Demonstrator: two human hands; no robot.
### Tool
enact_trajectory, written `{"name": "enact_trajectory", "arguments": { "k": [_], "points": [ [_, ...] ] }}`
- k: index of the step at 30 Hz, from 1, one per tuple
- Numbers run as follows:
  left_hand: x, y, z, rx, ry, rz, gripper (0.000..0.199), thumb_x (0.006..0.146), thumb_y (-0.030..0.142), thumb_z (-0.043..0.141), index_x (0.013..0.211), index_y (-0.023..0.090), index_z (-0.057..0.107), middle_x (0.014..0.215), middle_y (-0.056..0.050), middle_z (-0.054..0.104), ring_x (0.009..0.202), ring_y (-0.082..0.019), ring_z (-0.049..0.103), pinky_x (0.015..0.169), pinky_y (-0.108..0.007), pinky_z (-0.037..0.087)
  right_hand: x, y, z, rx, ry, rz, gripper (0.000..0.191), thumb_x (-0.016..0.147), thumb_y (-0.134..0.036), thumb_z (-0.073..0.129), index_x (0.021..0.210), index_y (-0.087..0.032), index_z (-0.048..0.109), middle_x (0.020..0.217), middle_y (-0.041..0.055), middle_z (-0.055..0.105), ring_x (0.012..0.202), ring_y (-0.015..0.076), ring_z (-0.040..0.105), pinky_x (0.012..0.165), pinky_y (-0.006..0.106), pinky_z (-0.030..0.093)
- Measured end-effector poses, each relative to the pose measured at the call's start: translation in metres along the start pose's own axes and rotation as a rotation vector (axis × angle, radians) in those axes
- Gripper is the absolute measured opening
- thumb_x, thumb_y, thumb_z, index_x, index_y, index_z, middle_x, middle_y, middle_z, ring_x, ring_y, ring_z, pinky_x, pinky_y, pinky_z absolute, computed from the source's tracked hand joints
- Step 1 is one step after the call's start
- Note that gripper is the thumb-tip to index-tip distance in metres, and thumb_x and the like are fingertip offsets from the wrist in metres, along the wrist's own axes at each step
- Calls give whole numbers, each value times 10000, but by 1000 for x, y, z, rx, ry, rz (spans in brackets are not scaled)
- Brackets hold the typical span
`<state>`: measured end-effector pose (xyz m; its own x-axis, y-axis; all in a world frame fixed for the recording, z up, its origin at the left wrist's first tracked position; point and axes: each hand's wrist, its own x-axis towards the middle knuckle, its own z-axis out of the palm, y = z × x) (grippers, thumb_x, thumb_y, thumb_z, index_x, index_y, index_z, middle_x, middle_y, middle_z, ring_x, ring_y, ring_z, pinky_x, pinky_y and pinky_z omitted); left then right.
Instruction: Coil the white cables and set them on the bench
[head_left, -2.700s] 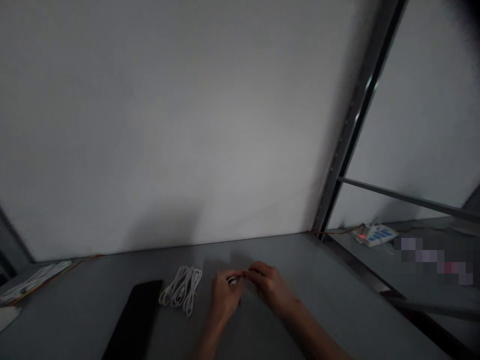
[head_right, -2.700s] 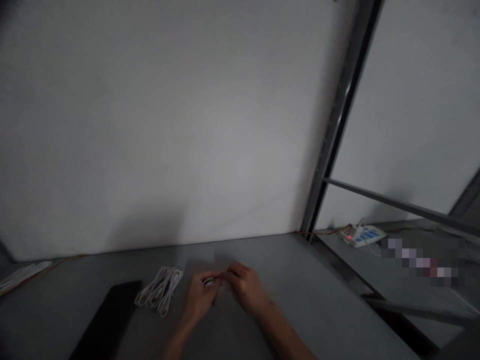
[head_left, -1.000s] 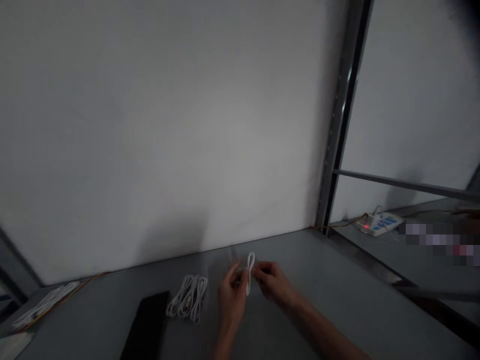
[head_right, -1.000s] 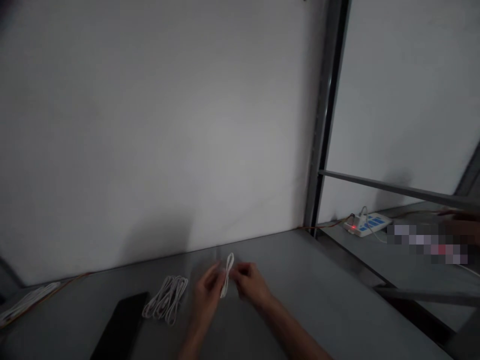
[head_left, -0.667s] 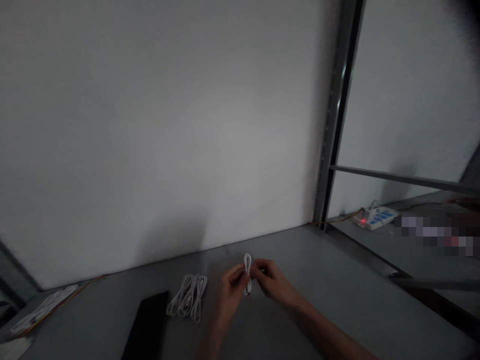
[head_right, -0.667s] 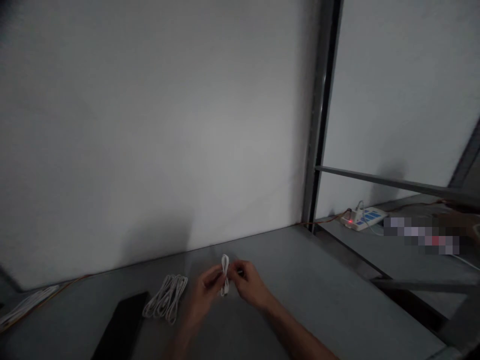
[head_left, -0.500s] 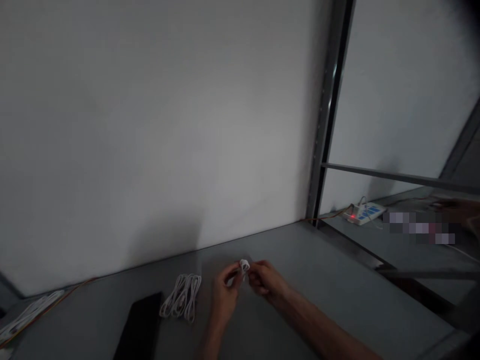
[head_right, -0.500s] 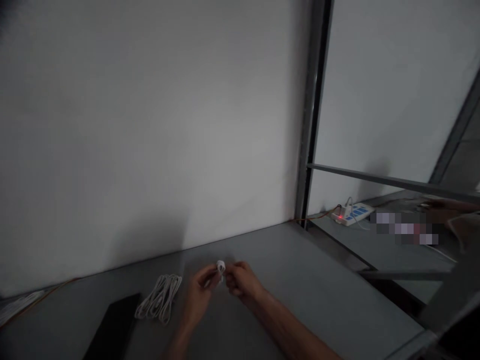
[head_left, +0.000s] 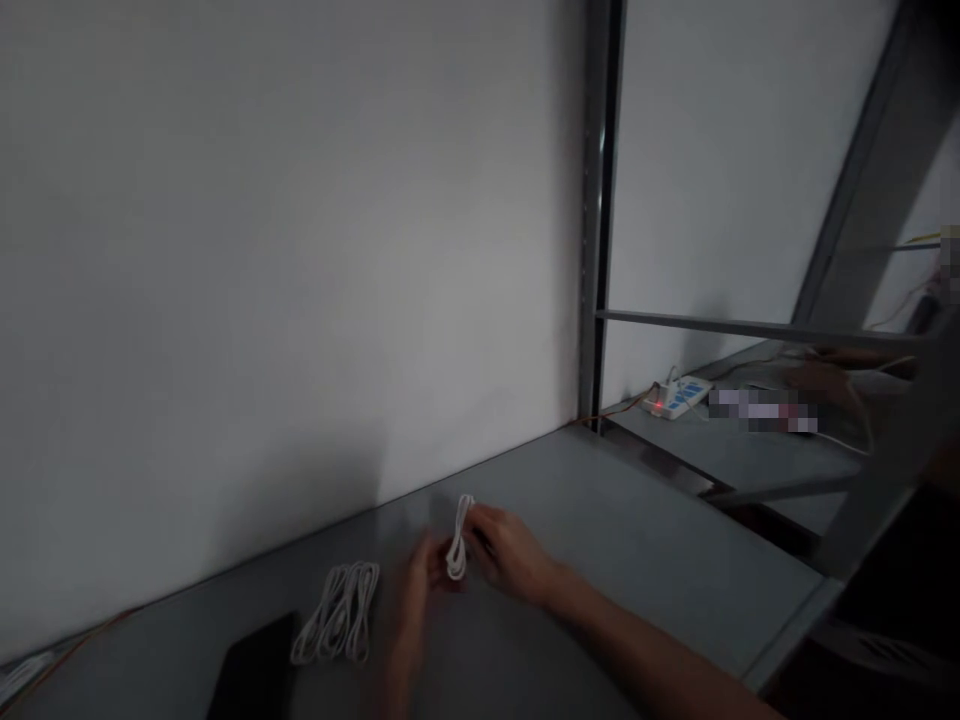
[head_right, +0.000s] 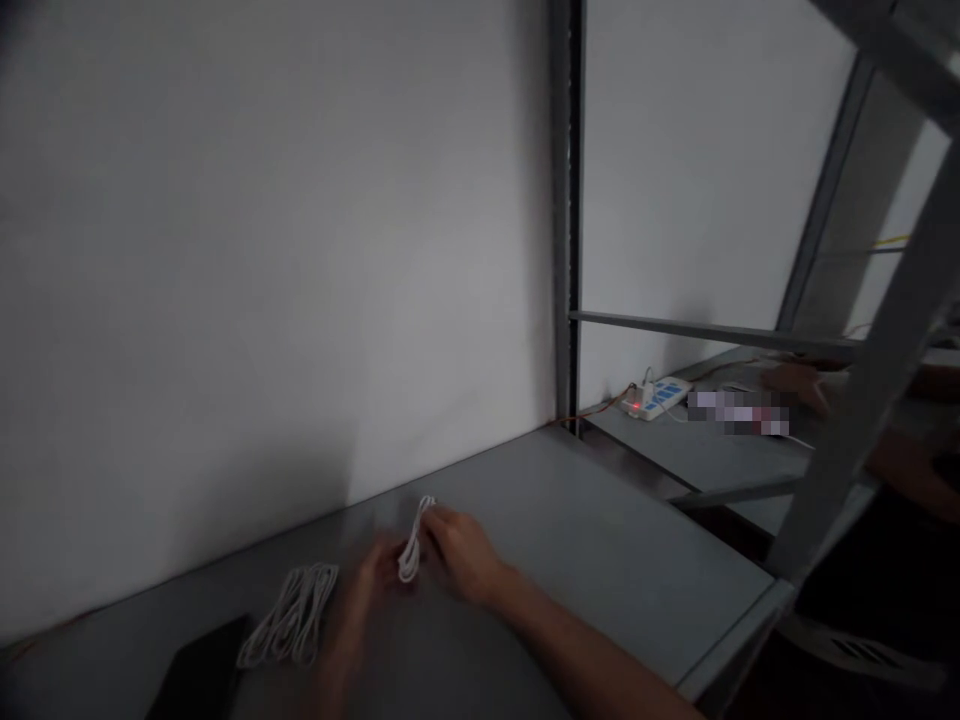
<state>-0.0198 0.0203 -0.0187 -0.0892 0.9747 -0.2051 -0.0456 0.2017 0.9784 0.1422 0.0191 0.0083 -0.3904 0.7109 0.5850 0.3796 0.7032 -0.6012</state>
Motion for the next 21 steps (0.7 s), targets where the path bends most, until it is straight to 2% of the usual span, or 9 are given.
{"name": "enact_trajectory", "arguments": {
  "k": [1,2,4,7,10,13,16,18,21],
  "points": [
    [-5,1,3,-23,-94,-35,668,680,776,492,628,134,668,564,-76,636,484,-181,585,474,-291,466,-2,1,0,-30,-41,-58,143,899,-165,422,821,-170,542,807,56,594,691,140,515,642,246,370],
    [-10,4,6,-15,-102,-23,650,639,780,537,549,144,637,491,-47,584,451,-164,547,451,-276,439,-4,3,0,-50,-63,-86,151,907,-168,414,834,-171,546,816,59,598,691,142,518,640,245,373],
    [-22,10,11,-3,-69,85,523,562,665,709,637,148,682,550,-16,613,525,-156,568,490,-248,447,-6,7,1,-64,-79,-78,168,919,-183,410,821,-172,545,794,54,595,672,141,512,630,245,369],
    [-32,17,12,52,-36,174,451,574,566,755,775,162,735,675,-20,684,652,-176,624,574,-244,475,-6,10,4,-9,-80,-10,207,925,-212,414,766,-169,540,739,38,579,642,134,488,626,253,357],
    [-31,14,12,58,1,282,396,614,522,743,802,173,748,752,-40,723,707,-192,653,641,-267,503,-5,8,7,211,-43,152,258,894,-288,466,670,-168,508,633,0,507,583,114,429,577,246,326],
    [-28,9,13,82,47,449,301,664,439,726,830,190,758,843,-65,741,753,-204,668,686,-296,530,-4,5,11,585,-38,446,315,794,-407,560,600,-182,454,521,-54,366,481,81,317,475,225,246],
    [-32,11,16,222,143,671,151,715,297,691,822,227,771,937,-71,732,856,-212,659,775,-325,533,-3,3,14,933,-60,714,301,658,-427,627,605,-197,439,478,-96,268,419,54,183,411,217,134],
    [-36,14,17,327,194,772,171,743,227,649,852,259,777,990,-67,719,877,-207,645,824,-350,525,-3,3,14,1054,-47,760,278,606,-396,638,616,-197,444,488,-101,267,422,49,154,404,214,104],
    [-39,17,17,405,223,786,258,804,203,565,940,289,766,1075,-68,701,918,-208,635,877,-392,513,-1,2,8,982,0,694,303,603,-417,655,602,-197,446,473,-99,274,422,51,168,406,217,119]
  ]
}}
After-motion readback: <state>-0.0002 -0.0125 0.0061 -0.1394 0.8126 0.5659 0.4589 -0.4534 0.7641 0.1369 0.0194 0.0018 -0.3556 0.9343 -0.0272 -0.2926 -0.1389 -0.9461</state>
